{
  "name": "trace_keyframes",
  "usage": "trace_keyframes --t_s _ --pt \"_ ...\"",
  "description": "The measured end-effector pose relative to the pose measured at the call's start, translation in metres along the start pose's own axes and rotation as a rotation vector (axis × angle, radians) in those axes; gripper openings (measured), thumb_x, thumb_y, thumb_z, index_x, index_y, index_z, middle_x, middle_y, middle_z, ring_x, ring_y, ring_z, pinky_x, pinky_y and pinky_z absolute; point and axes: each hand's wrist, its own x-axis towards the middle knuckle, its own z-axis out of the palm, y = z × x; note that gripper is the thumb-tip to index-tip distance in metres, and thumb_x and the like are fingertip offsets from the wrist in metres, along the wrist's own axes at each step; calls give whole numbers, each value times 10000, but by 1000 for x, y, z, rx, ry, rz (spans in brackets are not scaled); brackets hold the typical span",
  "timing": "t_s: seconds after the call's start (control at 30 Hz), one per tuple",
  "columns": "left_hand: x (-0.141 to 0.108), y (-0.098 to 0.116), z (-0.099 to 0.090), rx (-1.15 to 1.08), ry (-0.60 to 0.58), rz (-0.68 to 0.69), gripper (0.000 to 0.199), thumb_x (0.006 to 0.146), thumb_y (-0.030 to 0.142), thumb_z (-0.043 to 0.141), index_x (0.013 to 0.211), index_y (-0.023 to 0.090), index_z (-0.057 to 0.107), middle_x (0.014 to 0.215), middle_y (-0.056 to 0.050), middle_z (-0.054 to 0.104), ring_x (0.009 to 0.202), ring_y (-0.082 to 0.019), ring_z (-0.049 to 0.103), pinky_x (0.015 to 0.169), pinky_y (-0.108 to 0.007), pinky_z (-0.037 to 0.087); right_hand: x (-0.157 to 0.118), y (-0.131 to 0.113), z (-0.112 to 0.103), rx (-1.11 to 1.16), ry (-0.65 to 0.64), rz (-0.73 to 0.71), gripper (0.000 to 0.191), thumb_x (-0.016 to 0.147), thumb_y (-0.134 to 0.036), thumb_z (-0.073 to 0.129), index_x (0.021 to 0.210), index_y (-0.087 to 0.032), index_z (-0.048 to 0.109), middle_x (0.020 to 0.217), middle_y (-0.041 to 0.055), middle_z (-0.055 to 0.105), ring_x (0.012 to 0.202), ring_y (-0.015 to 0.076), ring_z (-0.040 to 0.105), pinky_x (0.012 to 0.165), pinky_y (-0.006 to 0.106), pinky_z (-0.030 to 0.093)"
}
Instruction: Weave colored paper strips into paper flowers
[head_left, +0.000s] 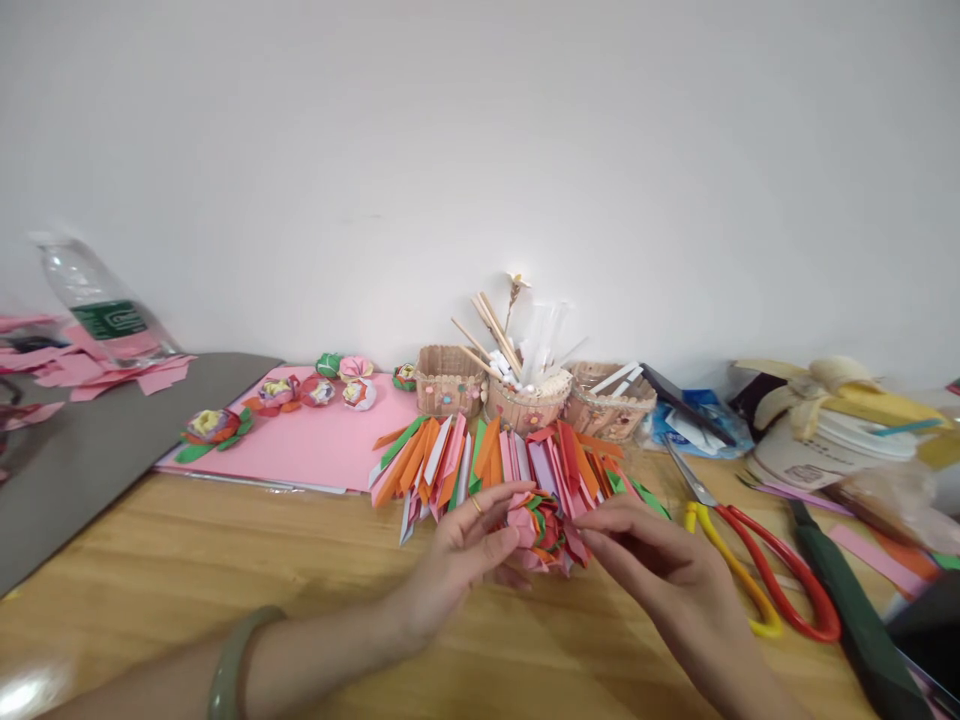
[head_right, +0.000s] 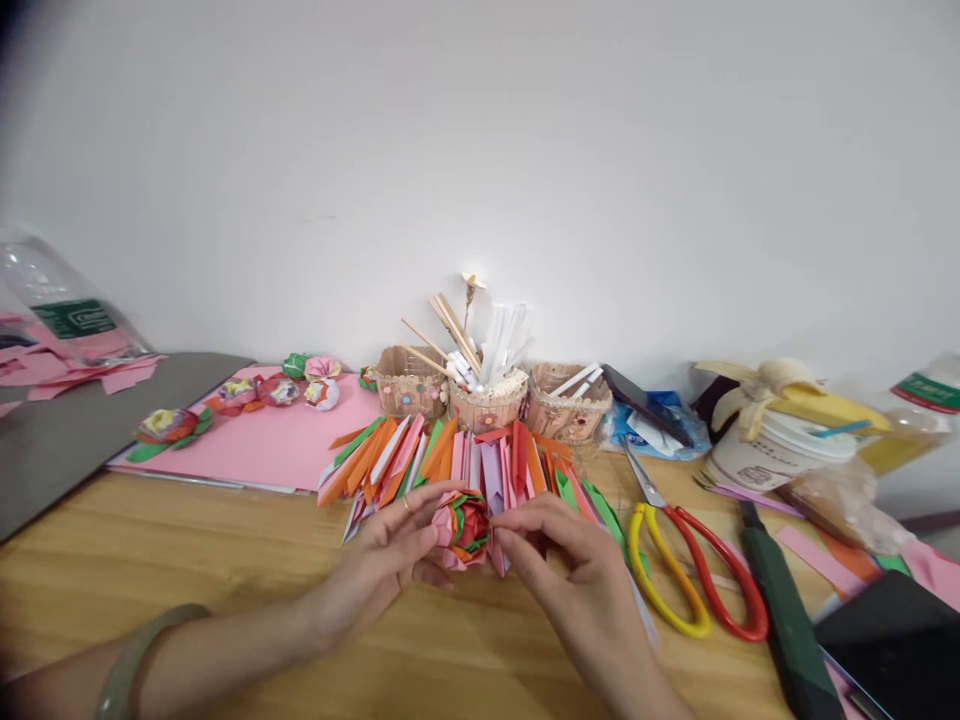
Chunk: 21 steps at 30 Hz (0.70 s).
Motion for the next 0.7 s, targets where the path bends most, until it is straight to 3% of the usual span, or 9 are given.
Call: trace_keyframes --t_s 0.1,0.23,0.4,0.53,0.7 --pt "0 0 1 -75 -21 -71 390 708 271 674 1085 214 592 765 -24 648 673 -136 642 593 -248 523 -3 1 2 -54 -33 -161 111 786 -220 591 862 -251 665 782 21 635 720 153 584 617 232 464" --pt "1 -1 0 -102 -110 -187 447 728 352 639 1135 185 560 619 -23 647 635 -186 673 554 -252 516 -5 -2 5 -89 -114 -183 109 793 -197 575 828 -247 666 772 23 607 703 145 578 614 234 469" --pt "2 -4 -2 -118 -186 -246 408 793 359 554 1151 164 544 730 -63 681 606 -169 670 590 -279 524 -2 -8 3 22 -122 -85 139 763 -273 607 645 -198 605 642 1 546 578 127 520 514 224 438" --pt "2 -4 -3 -123 -203 -257 426 819 400 499 1167 155 528 768 -80 674 600 -154 655 567 -262 511 -1 -8 -1 100 -66 -45 137 767 -299 603 668 -203 595 662 0 543 620 136 534 550 231 456" --pt "1 -3 -2 -100 -208 -281 424 832 433 460 1144 160 547 765 -78 665 606 -144 643 589 -269 507 -5 -7 2 -42 -103 -141 79 783 -254 592 767 -228 665 708 31 588 660 156 559 566 246 468"
